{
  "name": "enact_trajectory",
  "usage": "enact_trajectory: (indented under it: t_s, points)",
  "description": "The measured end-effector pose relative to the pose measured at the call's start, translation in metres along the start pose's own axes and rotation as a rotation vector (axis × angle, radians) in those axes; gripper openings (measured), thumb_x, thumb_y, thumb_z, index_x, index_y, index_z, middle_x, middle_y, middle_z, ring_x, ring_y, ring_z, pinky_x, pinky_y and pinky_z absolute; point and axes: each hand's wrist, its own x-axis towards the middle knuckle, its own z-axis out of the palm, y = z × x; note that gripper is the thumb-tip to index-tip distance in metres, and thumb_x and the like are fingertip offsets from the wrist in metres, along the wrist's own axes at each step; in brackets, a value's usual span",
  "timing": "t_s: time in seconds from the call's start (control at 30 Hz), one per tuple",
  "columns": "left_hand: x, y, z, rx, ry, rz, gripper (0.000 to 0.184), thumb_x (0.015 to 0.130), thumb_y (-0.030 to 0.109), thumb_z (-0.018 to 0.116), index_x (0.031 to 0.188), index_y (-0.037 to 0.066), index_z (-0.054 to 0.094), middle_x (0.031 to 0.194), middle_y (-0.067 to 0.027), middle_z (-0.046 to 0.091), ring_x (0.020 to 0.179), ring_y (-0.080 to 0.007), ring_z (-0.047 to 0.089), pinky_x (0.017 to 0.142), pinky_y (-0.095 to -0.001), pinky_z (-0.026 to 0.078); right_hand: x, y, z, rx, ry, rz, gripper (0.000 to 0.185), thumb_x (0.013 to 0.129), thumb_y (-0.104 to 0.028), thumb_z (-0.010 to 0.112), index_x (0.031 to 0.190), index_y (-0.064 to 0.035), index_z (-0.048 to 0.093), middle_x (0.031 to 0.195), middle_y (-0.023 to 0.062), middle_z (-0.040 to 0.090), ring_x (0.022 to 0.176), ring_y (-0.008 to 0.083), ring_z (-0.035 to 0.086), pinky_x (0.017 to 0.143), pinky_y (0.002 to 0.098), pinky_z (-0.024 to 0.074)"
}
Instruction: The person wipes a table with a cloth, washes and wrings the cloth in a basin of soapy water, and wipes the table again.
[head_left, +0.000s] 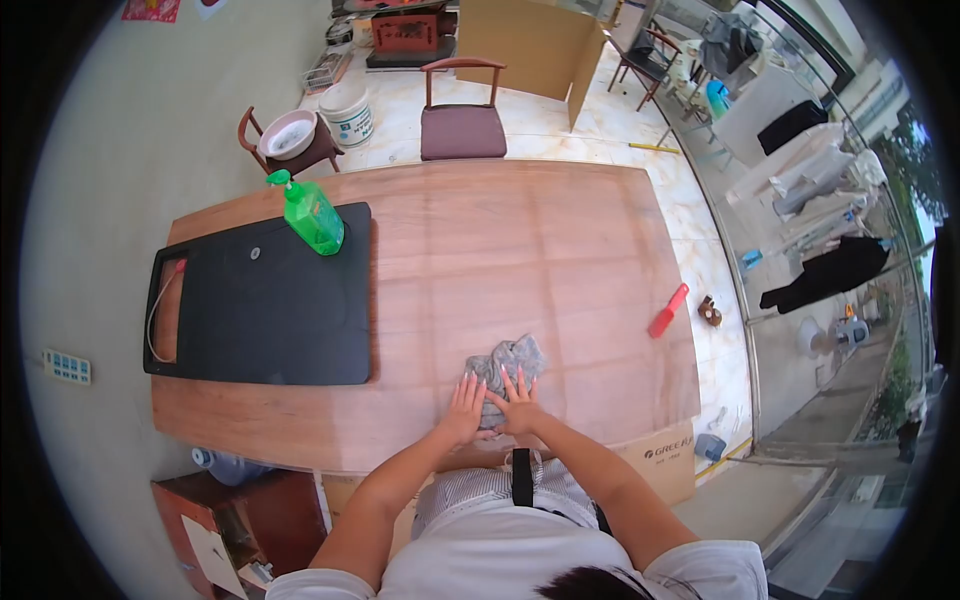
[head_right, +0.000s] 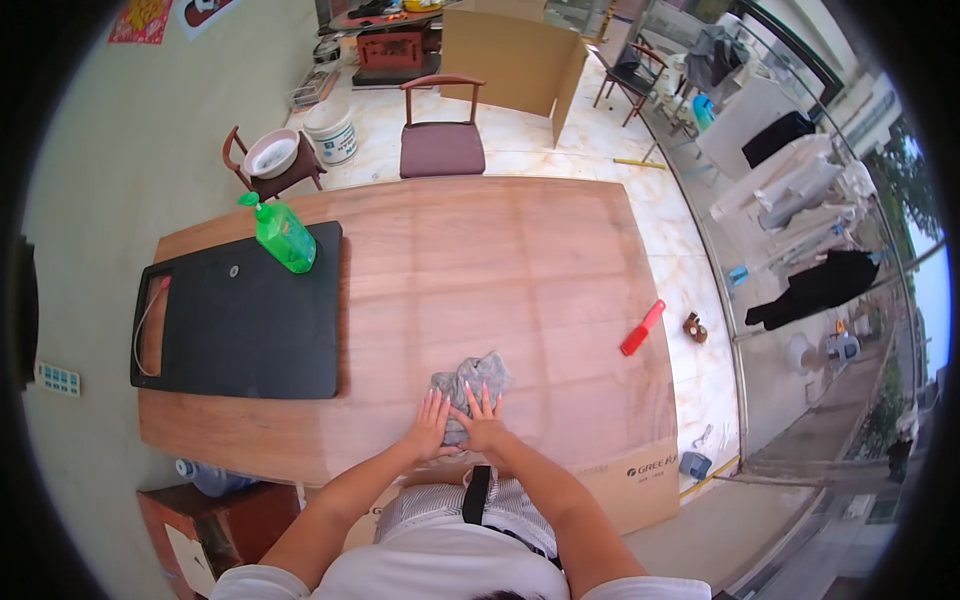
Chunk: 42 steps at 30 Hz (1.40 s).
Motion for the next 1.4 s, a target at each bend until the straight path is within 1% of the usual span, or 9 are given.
enact_trajectory:
  t_s: [0.2, 0.5, 0.7, 1.0, 1.1, 1.2, 1.27, 1.33, 1.4]
  points:
    - [-0.028, 0.041, 0.020, -0.043, -0.074, 0.040, 0.125, 0.070, 0.061, 0.072, 0.144, -0.014, 0.004, 0.149, -0.0393, -0.002, 0.141, -0.0528, -0.001, 0.114, -0.0588, 0.006, -0.061, -0.008, 0.011, 0.104, -0.026, 0.012, 0.097, 0.067, -0.047, 0.073, 0.150, -0.0332, 0.024, 0.159, 0.0155, -0.006, 0.142, 0.0471, -0.013, 0.106, 0.0713, -0.0009]
    - [-0.010, 0.070, 0.018, 0.037, -0.292, -0.048, 0.131, 0.069, 0.060, 0.073, 0.142, -0.017, -0.003, 0.146, -0.0435, -0.010, 0.137, -0.0593, -0.007, 0.112, -0.0614, 0.003, -0.079, 0.022, 0.035, -0.006, 0.310, -0.057, 0.080, 0.070, -0.032, 0.072, 0.143, -0.0326, 0.040, 0.160, 0.0050, 0.009, 0.147, 0.0343, 0.004, 0.108, 0.0710, 0.0017]
    - [0.058, 0.147, 0.038, -0.012, -0.321, -0.016, 0.129, 0.070, 0.056, 0.074, 0.142, -0.017, -0.004, 0.146, -0.0440, -0.010, 0.137, -0.0593, -0.007, 0.113, -0.0599, 0.003, -0.122, 0.121, 0.023, 0.048, 0.285, -0.065, 0.078, 0.069, -0.032, 0.073, 0.140, -0.0319, 0.044, 0.160, 0.0027, 0.011, 0.147, 0.0319, 0.008, 0.108, 0.0706, 0.0002]
    - [0.225, 0.313, 0.095, -0.017, -0.505, 0.226, 0.127, 0.073, 0.064, 0.067, 0.145, -0.013, -0.004, 0.146, -0.0428, -0.013, 0.136, -0.0583, -0.014, 0.113, -0.0606, 0.001, -0.240, 0.324, 0.045, 0.061, 0.354, 0.192, 0.076, 0.069, -0.036, 0.073, 0.140, -0.0325, 0.045, 0.160, 0.0029, 0.012, 0.147, 0.0315, 0.007, 0.108, 0.0709, -0.0002]
    - [0.265, 0.369, 0.114, -0.019, -0.510, 0.240, 0.124, 0.072, 0.061, 0.069, 0.145, -0.013, 0.001, 0.147, -0.0422, -0.009, 0.137, -0.0590, -0.007, 0.113, -0.0598, 0.002, -0.277, 0.374, 0.047, 0.066, 0.292, 0.266, 0.078, 0.070, -0.040, 0.073, 0.142, -0.0338, 0.042, 0.160, 0.0041, 0.012, 0.147, 0.0314, 0.006, 0.108, 0.0711, 0.0016]
    - [0.293, 0.418, 0.090, 0.163, -0.625, 0.084, 0.103, 0.078, 0.051, 0.066, 0.144, -0.010, 0.018, 0.150, -0.0369, 0.009, 0.139, -0.0538, 0.011, 0.111, -0.0614, 0.014, -0.284, 0.399, 0.053, -0.014, 0.283, 0.232, 0.080, 0.071, -0.043, 0.073, 0.143, -0.0349, 0.039, 0.160, 0.0051, 0.010, 0.147, 0.0328, 0.003, 0.108, 0.0717, 0.0039]
    - [0.356, 0.406, 0.077, -0.057, -0.852, -0.044, 0.088, 0.078, 0.047, 0.066, 0.141, -0.004, 0.030, 0.146, -0.0323, 0.023, 0.135, -0.0499, 0.025, 0.105, -0.0639, 0.024, -0.279, 0.403, 0.061, -0.033, 0.248, 0.220, 0.085, 0.068, -0.051, 0.072, 0.144, -0.0358, 0.037, 0.160, 0.0070, 0.008, 0.146, 0.0363, 0.001, 0.106, 0.0732, 0.0042]
    - [0.395, 0.392, 0.057, -0.126, -0.695, -0.153, 0.073, 0.078, 0.040, 0.067, 0.135, 0.003, 0.041, 0.143, -0.0254, 0.035, 0.130, -0.0435, 0.037, 0.100, -0.0628, 0.033, -0.275, 0.405, 0.053, 0.023, 0.228, 0.190, 0.092, 0.065, -0.061, 0.071, 0.145, -0.0373, 0.034, 0.160, 0.0093, 0.006, 0.145, 0.0402, -0.001, 0.104, 0.0749, 0.0040]
    - [0.404, 0.386, 0.047, 0.062, -0.083, -0.166, 0.064, 0.077, 0.032, 0.070, 0.131, 0.007, 0.046, 0.140, -0.0209, 0.040, 0.128, -0.0384, 0.041, 0.099, -0.0572, 0.037, -0.277, 0.403, 0.039, 0.156, 0.217, 0.151, 0.100, 0.060, -0.071, 0.069, 0.147, -0.0393, 0.030, 0.160, 0.0119, 0.004, 0.144, 0.0445, -0.003, 0.102, 0.0768, 0.0032]
